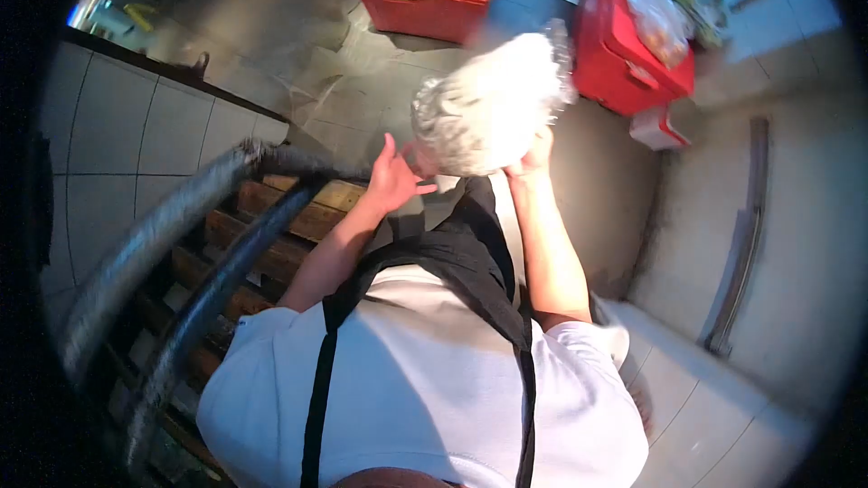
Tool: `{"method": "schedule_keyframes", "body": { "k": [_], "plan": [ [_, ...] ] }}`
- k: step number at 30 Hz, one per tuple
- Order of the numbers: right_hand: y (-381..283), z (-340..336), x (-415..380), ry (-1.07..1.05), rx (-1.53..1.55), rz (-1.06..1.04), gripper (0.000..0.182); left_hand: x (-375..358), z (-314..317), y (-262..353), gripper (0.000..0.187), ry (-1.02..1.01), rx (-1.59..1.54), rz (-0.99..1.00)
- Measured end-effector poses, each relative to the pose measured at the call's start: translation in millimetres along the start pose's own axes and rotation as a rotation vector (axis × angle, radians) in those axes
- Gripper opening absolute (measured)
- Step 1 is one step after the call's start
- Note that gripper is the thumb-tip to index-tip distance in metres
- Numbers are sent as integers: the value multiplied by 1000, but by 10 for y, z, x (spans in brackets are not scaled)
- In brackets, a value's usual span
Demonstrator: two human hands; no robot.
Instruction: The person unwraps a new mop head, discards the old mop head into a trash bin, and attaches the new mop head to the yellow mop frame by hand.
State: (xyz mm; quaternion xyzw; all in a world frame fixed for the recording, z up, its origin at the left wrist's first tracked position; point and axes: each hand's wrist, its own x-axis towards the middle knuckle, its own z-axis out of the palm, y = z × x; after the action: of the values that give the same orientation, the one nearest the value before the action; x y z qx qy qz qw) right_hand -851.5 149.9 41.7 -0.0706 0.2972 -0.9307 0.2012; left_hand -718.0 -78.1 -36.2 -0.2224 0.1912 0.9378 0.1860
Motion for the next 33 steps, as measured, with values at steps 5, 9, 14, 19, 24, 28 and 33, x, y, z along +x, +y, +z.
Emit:
{"method": "schedule_keyframes", "body": {
  "k": [5,9,14,19,24,28,33],
  "plan": [
    [-277,-281,1518,381,403,251,68,883,665,808,74,-354,9,414],
    [-139,-1046,2718,-8,321,369,73,1172,1365,1834,56,6,237,689],
    [425,-731,3587,-208,427,601,72,1190,1638,2477,52,267,332,901],
    [1014,-233,4186,97,91,745,62,1314,1507,3210,43,407,239,1047],
    [2040,-358,4639,75,-171,1024,47,1283,835,3908,40,484,172,1122],
    [2542,-141,5349,-497,-1345,1065,4,802,436,4718,36,868,553,1110],
    [3344,1912,6367,-928,-1185,385,13,223,40,5842,34,1052,765,1106]
  ]
}}
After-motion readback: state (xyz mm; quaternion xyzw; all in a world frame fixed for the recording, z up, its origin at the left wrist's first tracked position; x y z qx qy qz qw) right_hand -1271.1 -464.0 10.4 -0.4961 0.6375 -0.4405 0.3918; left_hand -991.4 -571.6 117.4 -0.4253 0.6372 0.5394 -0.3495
